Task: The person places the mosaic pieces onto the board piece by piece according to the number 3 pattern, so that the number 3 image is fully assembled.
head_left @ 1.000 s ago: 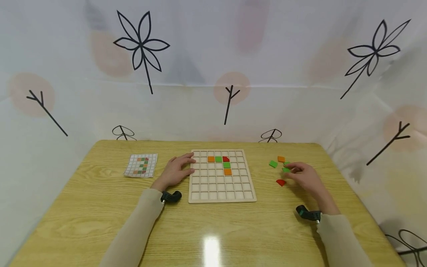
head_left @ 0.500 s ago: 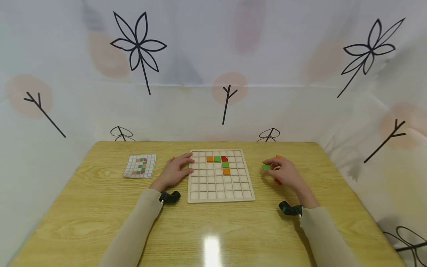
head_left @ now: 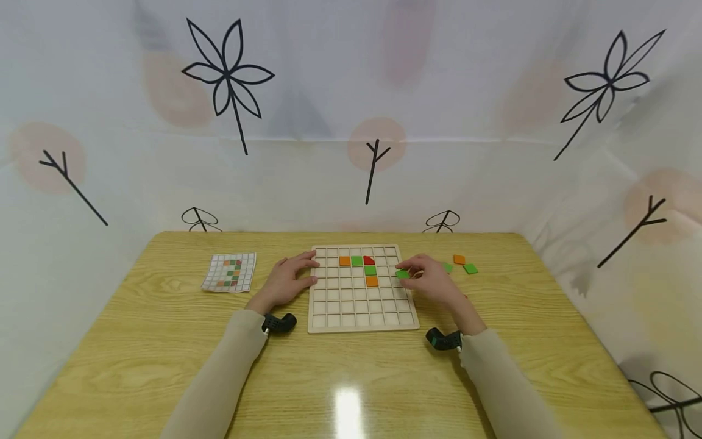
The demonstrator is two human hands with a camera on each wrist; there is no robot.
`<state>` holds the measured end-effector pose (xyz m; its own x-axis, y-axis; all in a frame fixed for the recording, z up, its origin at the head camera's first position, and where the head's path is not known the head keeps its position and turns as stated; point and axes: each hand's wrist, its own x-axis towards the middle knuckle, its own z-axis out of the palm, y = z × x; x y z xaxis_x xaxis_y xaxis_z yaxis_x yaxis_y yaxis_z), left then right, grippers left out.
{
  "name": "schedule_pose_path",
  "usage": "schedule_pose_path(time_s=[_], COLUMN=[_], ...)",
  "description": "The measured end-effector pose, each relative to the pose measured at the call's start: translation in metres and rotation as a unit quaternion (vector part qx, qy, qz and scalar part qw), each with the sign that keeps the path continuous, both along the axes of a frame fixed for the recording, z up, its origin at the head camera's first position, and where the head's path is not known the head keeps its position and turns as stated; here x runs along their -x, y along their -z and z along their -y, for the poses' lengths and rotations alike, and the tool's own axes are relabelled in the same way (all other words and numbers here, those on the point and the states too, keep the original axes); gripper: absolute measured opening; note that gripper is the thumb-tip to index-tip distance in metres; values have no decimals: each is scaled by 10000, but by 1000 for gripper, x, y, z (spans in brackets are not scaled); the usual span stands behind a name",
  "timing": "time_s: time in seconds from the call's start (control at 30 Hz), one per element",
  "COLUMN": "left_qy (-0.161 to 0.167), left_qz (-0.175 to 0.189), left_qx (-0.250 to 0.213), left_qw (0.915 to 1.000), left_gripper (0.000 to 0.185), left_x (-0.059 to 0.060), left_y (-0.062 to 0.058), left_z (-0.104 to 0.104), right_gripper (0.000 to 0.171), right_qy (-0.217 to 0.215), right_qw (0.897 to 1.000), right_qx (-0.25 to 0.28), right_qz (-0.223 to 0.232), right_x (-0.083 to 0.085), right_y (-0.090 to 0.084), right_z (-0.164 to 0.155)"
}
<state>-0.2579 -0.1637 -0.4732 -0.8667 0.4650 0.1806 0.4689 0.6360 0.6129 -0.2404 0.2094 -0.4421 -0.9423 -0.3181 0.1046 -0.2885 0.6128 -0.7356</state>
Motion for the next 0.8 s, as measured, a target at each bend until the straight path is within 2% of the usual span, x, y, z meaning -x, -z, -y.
schedule_pose_path(time_s=[0.4, 0.8], left_qy=[-5, -3], left_qz=[64, 69], left_qx=[-37, -98], left_qw=[10000, 9999], left_gripper=[38, 38], left_x=[-1, 0], left_y=[2, 2], left_z=[0, 2], right_gripper=[21, 22], right_qy=[-403, -209], right_qw=[9991, 9998], right_qx=[73, 76], right_qz=[-142, 11], right_x=[5, 12], right_y=[4, 11], right_z=[44, 78])
